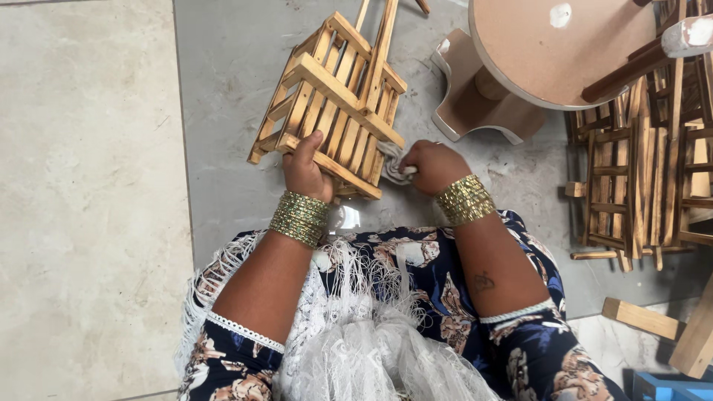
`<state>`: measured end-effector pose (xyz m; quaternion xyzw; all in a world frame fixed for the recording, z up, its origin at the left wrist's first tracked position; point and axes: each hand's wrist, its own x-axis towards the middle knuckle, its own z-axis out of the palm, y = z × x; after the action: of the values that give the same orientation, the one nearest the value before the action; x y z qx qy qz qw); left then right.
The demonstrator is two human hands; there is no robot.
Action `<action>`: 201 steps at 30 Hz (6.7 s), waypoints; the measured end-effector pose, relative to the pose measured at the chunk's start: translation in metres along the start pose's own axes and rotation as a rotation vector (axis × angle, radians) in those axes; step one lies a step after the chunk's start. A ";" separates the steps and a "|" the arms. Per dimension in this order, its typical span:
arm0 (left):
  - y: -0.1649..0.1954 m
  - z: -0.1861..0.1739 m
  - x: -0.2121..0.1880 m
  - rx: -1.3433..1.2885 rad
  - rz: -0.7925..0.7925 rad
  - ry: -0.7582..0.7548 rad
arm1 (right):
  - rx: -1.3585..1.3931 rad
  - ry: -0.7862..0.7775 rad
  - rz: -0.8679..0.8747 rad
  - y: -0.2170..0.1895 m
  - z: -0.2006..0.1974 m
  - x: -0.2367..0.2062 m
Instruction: The person sits on the floor and wipes small wooden chair frames with a cloth, turning and repositioning each chair to clean the slats, rungs and legs, then sets the wiped chair aside and picks up the next one.
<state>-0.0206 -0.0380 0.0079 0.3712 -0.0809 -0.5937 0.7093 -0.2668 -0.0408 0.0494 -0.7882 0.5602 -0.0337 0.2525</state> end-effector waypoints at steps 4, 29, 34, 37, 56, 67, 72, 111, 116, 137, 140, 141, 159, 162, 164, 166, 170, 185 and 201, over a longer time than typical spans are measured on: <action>0.002 -0.002 0.005 0.000 0.000 -0.049 | 0.087 0.333 -0.266 -0.031 -0.011 -0.014; 0.002 -0.039 0.052 0.072 0.046 -0.003 | 0.252 0.459 -0.331 -0.021 0.024 0.018; 0.006 -0.034 0.047 0.072 0.037 0.049 | 0.355 0.333 -0.315 -0.011 0.033 0.029; 0.010 -0.028 0.044 0.099 0.085 0.031 | 0.109 0.191 -0.087 -0.007 0.026 0.017; 0.012 -0.021 0.043 -0.033 -0.017 0.088 | 0.161 -0.291 0.052 -0.013 0.040 0.011; 0.012 -0.020 0.044 -0.013 -0.023 0.068 | 0.197 0.046 -0.023 -0.007 0.006 -0.006; 0.009 -0.026 0.050 -0.007 -0.023 0.069 | 0.115 0.619 -0.289 -0.018 0.025 0.012; 0.068 -0.034 0.058 0.095 -0.095 0.042 | 0.275 0.474 -0.308 -0.034 0.045 0.023; 0.064 -0.046 0.070 0.130 -0.073 0.061 | 0.138 0.238 -0.182 -0.017 0.036 0.024; 0.148 -0.038 0.060 0.327 0.255 0.232 | 0.139 0.195 -0.209 -0.015 0.021 0.019; 0.159 -0.059 0.068 0.364 0.197 0.208 | 0.153 0.271 -0.219 -0.016 0.015 0.017; 0.162 -0.066 0.071 0.407 0.214 0.189 | 0.162 0.298 -0.217 -0.016 0.012 0.016; 0.187 -0.132 0.089 0.949 0.492 -0.106 | 0.107 0.769 -0.257 -0.030 0.028 0.035; 0.190 -0.131 0.092 1.241 0.692 -0.209 | 0.157 0.702 -0.210 -0.050 0.043 0.054; 0.192 -0.127 0.090 1.391 0.829 -0.239 | 0.116 0.623 -0.264 -0.066 0.056 0.062; 0.191 -0.120 0.084 1.125 0.603 -0.141 | 0.007 0.539 -0.376 -0.081 0.075 0.058; 0.194 -0.098 0.074 0.557 0.201 0.008 | -0.075 0.578 -0.311 -0.065 0.078 0.065; 0.183 -0.085 0.083 0.934 0.337 0.278 | -0.051 0.575 -0.272 -0.052 0.067 0.076; 0.173 -0.072 0.086 0.723 0.308 0.242 | -0.077 0.676 -0.004 0.056 -0.011 0.130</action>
<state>0.1788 -0.0809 0.0360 0.6474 -0.2548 -0.3659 0.6182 -0.2715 -0.1756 0.0050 -0.7426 0.6115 -0.2722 0.0224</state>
